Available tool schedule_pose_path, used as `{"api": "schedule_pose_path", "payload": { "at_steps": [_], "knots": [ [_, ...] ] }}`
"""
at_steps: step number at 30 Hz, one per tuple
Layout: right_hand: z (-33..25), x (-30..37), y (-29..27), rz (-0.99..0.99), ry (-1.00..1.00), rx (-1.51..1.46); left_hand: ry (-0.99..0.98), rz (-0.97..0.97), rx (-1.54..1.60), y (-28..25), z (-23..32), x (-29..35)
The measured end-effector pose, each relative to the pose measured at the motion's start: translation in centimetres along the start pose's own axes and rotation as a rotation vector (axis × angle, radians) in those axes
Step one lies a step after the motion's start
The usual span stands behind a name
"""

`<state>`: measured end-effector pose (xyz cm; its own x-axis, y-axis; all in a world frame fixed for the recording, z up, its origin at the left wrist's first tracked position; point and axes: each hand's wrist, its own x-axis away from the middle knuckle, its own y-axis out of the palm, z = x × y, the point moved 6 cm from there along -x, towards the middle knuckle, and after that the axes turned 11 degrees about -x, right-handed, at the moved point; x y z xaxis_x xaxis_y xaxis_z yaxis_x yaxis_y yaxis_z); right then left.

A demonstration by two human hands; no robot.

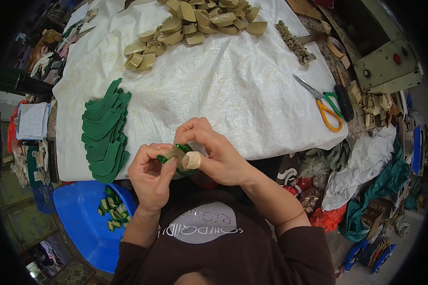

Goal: The person repeatedly picks up a green glittery fabric piece and a beige plastic shoe part, then wraps the fabric around the plastic part by hand. The finished units are placed into a blue bin, while the remaining parts are kept on a white cloth on the table.

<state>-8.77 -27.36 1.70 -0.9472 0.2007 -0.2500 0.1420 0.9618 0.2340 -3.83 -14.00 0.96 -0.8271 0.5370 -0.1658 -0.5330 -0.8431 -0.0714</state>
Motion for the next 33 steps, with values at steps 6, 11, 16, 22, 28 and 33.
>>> {"api": "schedule_pose_path", "payload": {
  "at_steps": [6, 11, 16, 22, 28, 33],
  "knots": [
    [-1.8, 0.6, 0.1, -0.023, -0.316, 0.544, 0.207, 0.029, -0.370, 0.7, 1.4, 0.1],
    [-0.1, 1.1, -0.5, -0.082, -0.044, -0.123, 0.304, 0.083, -0.368, -0.3, 2.2, -0.2],
    [0.2, -0.1, -1.9, -0.118, 0.152, -0.089, 0.626, 0.030, -0.593, -0.3, 3.5, 0.2],
    [-1.5, 0.0, -2.5, -0.092, -0.144, 0.100, 0.486, -0.084, -0.466, -0.5, 2.8, -0.2],
    [-1.8, 1.0, 0.2, -0.154, -0.239, 0.234, -0.264, -0.383, 0.248, 2.3, -1.5, 0.2],
    [-1.1, 1.3, 0.6, -0.113, -0.230, 0.309, -0.254, -0.231, 0.180, 2.6, -1.3, 0.7]
  ]
}}
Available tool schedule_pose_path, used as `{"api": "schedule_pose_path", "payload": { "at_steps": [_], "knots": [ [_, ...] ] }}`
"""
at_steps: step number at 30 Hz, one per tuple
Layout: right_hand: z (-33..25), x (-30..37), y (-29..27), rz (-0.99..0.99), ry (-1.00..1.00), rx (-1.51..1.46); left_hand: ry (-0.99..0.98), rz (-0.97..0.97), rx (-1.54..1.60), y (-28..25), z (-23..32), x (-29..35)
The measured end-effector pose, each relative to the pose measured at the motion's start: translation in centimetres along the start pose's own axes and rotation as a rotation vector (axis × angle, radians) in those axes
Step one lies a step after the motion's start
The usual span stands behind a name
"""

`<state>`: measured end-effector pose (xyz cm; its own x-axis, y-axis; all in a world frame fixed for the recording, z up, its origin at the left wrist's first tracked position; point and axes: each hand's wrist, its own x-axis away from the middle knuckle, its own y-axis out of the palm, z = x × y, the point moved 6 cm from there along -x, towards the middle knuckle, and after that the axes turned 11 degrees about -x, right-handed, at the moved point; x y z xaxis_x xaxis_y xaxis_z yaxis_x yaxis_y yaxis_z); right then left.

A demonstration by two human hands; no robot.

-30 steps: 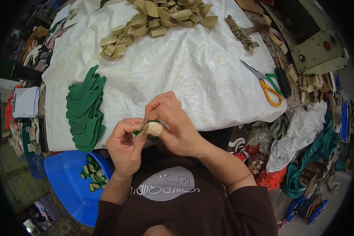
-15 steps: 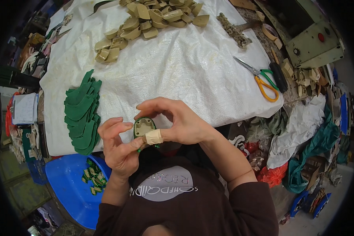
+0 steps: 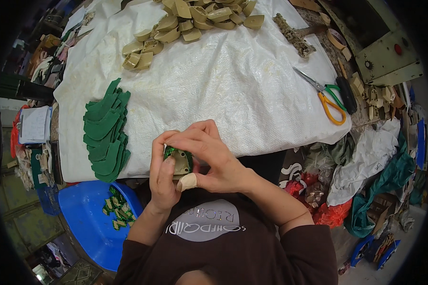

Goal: The person repeatedly picks up a green glittery fabric piece and a beige plastic shoe part, then wraps the fabric around the plastic part by hand. The finished units are placed into a blue bin, while the remaining parts are kept on a white cloth on the table.

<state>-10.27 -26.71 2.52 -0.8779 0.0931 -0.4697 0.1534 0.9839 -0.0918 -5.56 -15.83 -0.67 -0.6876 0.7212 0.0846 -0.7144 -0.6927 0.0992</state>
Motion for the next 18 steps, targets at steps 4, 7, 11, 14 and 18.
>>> {"api": "schedule_pose_path", "payload": {
  "at_steps": [4, 7, 11, 14, 18],
  "knots": [
    [2.2, 0.8, 0.2, 0.091, 0.338, -0.395, 0.092, -0.072, 0.105, 0.5, -0.5, 0.3],
    [2.9, -0.1, 0.9, 0.013, 0.542, -0.713, 0.138, -0.043, -0.005, 1.1, 0.4, 0.3],
    [3.0, 0.1, 1.7, -0.048, 0.436, -0.775, 0.249, 0.069, -0.148, 1.5, 1.4, 0.6],
    [3.2, 1.1, 2.1, 0.016, 0.291, -0.565, 0.259, 0.129, -0.179, 1.3, 0.8, 0.6],
    [2.6, 1.2, 2.5, 0.114, 0.207, -0.567, 0.201, 0.268, -0.069, 0.1, 0.6, 0.3]
  ]
}}
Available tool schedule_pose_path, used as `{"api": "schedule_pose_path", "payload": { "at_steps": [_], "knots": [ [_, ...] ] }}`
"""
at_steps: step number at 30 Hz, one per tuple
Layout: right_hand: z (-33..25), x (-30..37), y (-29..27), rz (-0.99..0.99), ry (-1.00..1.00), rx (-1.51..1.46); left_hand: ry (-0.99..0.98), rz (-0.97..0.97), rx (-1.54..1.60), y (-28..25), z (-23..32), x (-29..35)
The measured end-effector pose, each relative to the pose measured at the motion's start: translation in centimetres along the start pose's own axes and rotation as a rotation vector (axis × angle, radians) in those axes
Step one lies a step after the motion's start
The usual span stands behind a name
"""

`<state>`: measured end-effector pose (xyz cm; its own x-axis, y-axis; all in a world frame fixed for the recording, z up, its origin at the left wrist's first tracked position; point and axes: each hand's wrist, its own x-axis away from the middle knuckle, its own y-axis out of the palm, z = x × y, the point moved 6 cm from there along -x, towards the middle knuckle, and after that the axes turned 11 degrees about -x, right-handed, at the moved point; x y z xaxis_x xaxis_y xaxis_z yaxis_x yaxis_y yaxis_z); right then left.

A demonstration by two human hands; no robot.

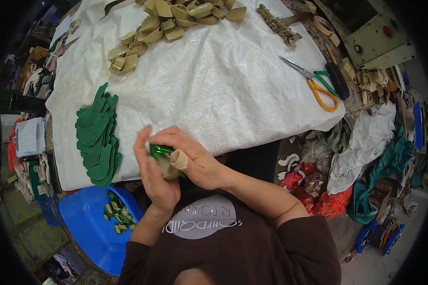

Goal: The person repeatedly picks up a green glittery fabric piece and a beige plastic shoe part, then wraps the fabric around the plastic part by hand. The finished units are placed into a blue bin, while the remaining parts are kept on a white cloth on the table.

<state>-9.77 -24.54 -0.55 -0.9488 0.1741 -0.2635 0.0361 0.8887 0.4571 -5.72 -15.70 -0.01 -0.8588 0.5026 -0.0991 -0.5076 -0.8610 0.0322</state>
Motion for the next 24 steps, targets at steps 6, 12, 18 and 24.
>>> {"api": "schedule_pose_path", "payload": {
  "at_steps": [6, 12, 18, 24],
  "knots": [
    [0.1, 0.3, 0.7, -0.012, -0.032, 0.046, 0.010, 0.077, -0.066, -0.5, -0.3, 0.1],
    [0.3, 0.4, 0.3, 0.059, -0.072, 0.199, -0.008, -0.039, -0.167, -0.5, -1.1, 0.2],
    [-1.8, -1.2, -1.5, 0.153, -0.030, 0.394, -0.123, -0.122, 0.202, -0.9, 0.0, -0.7],
    [-3.6, -2.0, -1.2, -0.078, 0.061, 0.742, 0.379, -0.250, -0.423, -0.4, 1.7, -0.7]
  ]
}}
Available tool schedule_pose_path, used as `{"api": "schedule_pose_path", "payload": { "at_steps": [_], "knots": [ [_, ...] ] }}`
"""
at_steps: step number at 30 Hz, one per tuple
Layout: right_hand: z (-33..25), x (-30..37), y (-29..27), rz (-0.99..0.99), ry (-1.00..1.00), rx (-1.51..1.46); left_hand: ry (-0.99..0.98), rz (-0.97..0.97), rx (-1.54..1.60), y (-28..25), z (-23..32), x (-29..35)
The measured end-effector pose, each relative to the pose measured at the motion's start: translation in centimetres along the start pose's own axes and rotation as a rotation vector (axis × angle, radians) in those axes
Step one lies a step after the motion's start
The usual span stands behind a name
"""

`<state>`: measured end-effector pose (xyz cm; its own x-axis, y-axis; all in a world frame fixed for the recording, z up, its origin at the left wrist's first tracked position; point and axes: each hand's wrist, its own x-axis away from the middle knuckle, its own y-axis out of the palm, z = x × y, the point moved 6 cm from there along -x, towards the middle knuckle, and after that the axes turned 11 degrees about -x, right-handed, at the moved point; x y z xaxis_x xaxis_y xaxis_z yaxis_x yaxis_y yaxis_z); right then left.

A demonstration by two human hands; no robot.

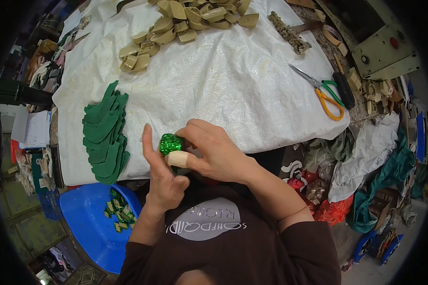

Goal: The person repeatedly picks up a green glittery fabric piece and a beige plastic shoe part, then wraps the fabric around the plastic part by hand. The finished units are placed into a blue bin, while the remaining parts are kept on a white cloth on the table.

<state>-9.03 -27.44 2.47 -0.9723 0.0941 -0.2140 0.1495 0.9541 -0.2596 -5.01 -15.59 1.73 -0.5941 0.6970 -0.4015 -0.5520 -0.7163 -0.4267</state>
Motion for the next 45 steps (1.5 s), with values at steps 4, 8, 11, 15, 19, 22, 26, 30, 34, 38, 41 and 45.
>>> {"api": "schedule_pose_path", "payload": {
  "at_steps": [4, 8, 11, 15, 19, 22, 26, 30, 34, 38, 41, 45],
  "knots": [
    [0.2, 0.7, -0.1, 0.112, -0.182, -0.160, -0.388, -0.042, 0.271, -0.5, -1.6, 0.9],
    [3.3, 0.6, 0.2, 0.030, 0.152, -0.690, -0.248, -0.008, -0.075, -2.4, -0.2, 0.1],
    [4.1, 0.5, 0.7, 0.001, 0.357, -0.865, -0.072, -0.044, -0.265, -2.4, 1.2, -0.7],
    [3.7, 0.4, 0.5, -0.047, 0.254, -0.766, 0.005, -0.089, -0.304, -2.2, 1.7, -0.9],
    [1.8, 0.4, -0.1, 0.032, 0.117, -0.367, -0.046, -0.064, -0.347, -1.9, 1.7, -0.9],
    [2.1, 0.4, 0.1, 0.070, 0.146, -0.441, -0.050, 0.062, -0.331, -1.6, 0.9, -0.5],
    [4.0, 1.1, 1.1, -0.001, 0.270, -0.899, 0.039, 0.139, -0.382, -1.5, 1.0, -0.5],
    [3.8, 1.5, 1.3, 0.007, 0.250, -0.921, 0.002, 0.176, -0.522, -0.9, 1.8, -0.5],
    [2.8, 1.0, 0.6, 0.092, 0.190, -0.502, 0.005, 0.264, -0.661, 0.0, 2.2, -0.4],
    [4.3, 1.2, 1.8, 0.161, 0.201, -0.926, -0.023, 0.268, -0.663, -0.1, 2.0, -0.8],
    [4.4, 1.3, 2.6, 0.126, 0.233, -1.266, -0.036, 0.296, -0.631, -0.5, 1.6, -0.6],
    [3.4, 1.2, 2.1, 0.142, 0.167, -0.717, -0.068, 0.331, -0.755, -0.3, 1.9, -0.1]
  ]
}}
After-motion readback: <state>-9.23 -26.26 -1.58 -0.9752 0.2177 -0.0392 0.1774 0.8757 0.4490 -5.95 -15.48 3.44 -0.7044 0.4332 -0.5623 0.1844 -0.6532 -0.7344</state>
